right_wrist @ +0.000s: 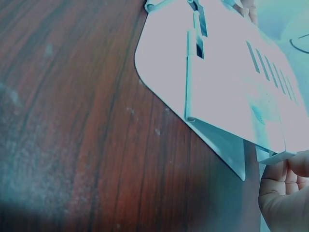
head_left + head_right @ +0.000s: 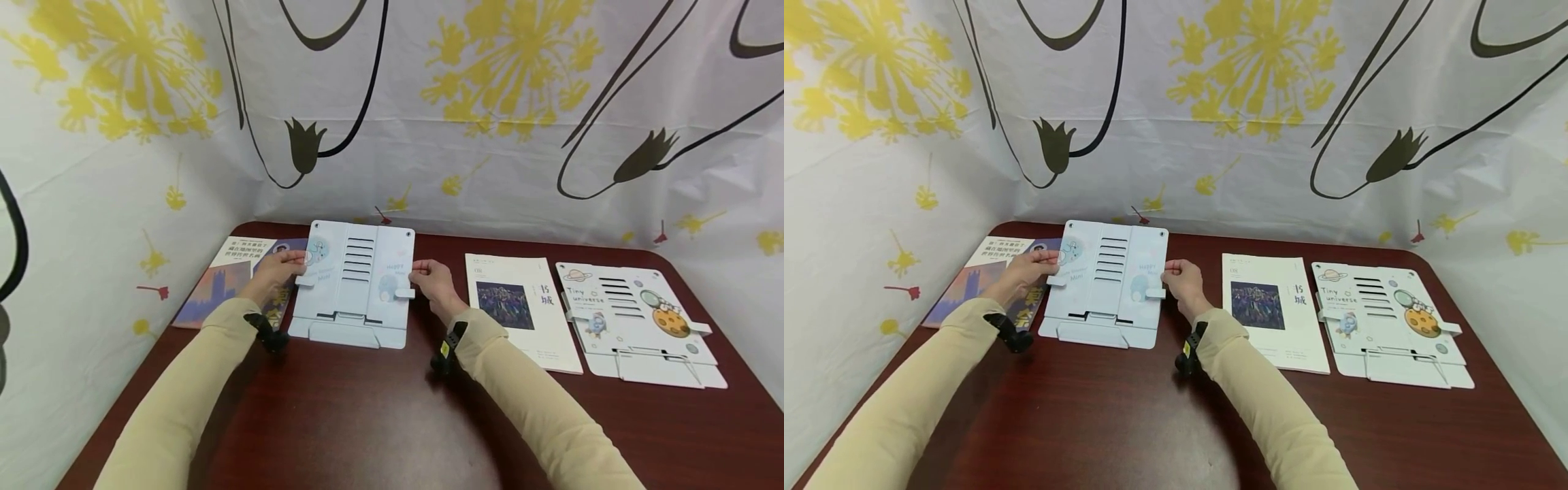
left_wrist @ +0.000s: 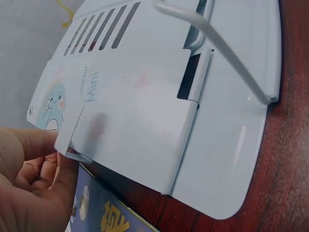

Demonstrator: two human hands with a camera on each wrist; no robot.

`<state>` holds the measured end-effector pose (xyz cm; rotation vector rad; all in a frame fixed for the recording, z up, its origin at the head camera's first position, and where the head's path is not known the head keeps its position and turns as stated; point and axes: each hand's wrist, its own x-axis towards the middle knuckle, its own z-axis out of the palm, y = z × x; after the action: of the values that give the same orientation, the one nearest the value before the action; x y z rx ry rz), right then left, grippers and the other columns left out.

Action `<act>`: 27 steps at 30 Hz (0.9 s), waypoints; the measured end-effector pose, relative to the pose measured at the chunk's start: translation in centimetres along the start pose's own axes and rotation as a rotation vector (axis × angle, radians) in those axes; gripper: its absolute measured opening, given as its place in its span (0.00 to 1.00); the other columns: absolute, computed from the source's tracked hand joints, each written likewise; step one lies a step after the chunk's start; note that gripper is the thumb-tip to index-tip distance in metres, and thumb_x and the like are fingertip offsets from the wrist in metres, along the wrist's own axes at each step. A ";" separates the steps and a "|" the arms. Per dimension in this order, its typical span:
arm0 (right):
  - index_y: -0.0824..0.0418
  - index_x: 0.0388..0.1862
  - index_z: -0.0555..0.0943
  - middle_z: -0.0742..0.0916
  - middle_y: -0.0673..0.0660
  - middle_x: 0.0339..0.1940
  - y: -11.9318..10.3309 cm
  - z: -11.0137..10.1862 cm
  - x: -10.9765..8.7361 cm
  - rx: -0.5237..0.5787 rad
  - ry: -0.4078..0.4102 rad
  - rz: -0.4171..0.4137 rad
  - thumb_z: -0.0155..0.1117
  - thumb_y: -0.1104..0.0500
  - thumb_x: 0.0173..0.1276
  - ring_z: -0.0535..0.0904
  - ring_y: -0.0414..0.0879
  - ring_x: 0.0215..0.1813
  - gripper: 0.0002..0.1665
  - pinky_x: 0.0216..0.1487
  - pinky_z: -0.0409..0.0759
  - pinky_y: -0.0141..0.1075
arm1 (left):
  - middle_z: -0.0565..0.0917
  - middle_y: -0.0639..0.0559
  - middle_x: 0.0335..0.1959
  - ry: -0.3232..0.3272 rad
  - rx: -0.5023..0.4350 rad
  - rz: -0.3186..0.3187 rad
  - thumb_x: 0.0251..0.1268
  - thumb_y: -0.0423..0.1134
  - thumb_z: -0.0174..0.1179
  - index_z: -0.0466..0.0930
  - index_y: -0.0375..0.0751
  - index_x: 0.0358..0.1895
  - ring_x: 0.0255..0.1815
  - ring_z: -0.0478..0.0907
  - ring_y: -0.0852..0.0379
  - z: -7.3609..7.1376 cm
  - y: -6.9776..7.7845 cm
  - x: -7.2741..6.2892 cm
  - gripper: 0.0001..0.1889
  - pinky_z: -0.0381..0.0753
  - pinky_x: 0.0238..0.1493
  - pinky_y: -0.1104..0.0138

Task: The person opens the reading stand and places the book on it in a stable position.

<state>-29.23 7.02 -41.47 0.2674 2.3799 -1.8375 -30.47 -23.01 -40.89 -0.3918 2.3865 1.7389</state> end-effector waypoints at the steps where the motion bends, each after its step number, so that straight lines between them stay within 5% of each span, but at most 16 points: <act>1: 0.67 0.47 0.76 0.77 0.57 0.35 -0.1 0.0 0.0 0.001 0.001 -0.005 0.58 0.67 0.66 0.74 0.47 0.38 0.11 0.41 0.74 0.36 | 0.76 0.48 0.47 -0.004 -0.007 0.002 0.64 0.29 0.55 0.69 0.32 0.63 0.45 0.72 0.59 -0.1 0.1 -0.1 0.23 0.71 0.52 0.69; 6: 0.67 0.47 0.75 0.77 0.57 0.36 -0.4 -0.1 -0.4 0.013 -0.001 -0.034 0.58 0.68 0.66 0.72 0.46 0.38 0.11 0.38 0.74 0.31 | 0.75 0.56 0.41 -0.008 -0.024 0.015 0.65 0.29 0.55 0.69 0.32 0.62 0.40 0.71 0.65 -0.3 0.4 -0.5 0.22 0.70 0.45 0.75; 16: 0.67 0.45 0.74 0.78 0.58 0.36 -0.8 -0.4 -1.4 0.019 -0.023 -0.090 0.58 0.68 0.66 0.72 0.46 0.37 0.10 0.39 0.76 0.30 | 0.75 0.56 0.40 -0.052 -0.037 0.050 0.65 0.29 0.54 0.67 0.28 0.62 0.34 0.72 0.68 -1.0 1.0 -1.6 0.22 0.73 0.38 0.78; 27: 0.65 0.46 0.74 0.78 0.58 0.38 -0.9 -0.9 -2.7 0.032 -0.049 -0.124 0.58 0.67 0.67 0.72 0.47 0.39 0.09 0.47 0.78 0.38 | 0.74 0.50 0.47 -0.041 0.005 0.092 0.65 0.32 0.55 0.67 0.30 0.62 0.37 0.73 0.65 -2.0 2.4 -2.4 0.22 0.76 0.43 0.74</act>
<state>-26.79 7.45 -39.82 0.0783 2.3857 -1.9132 -28.81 -23.96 -37.44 -0.2470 2.4151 1.7603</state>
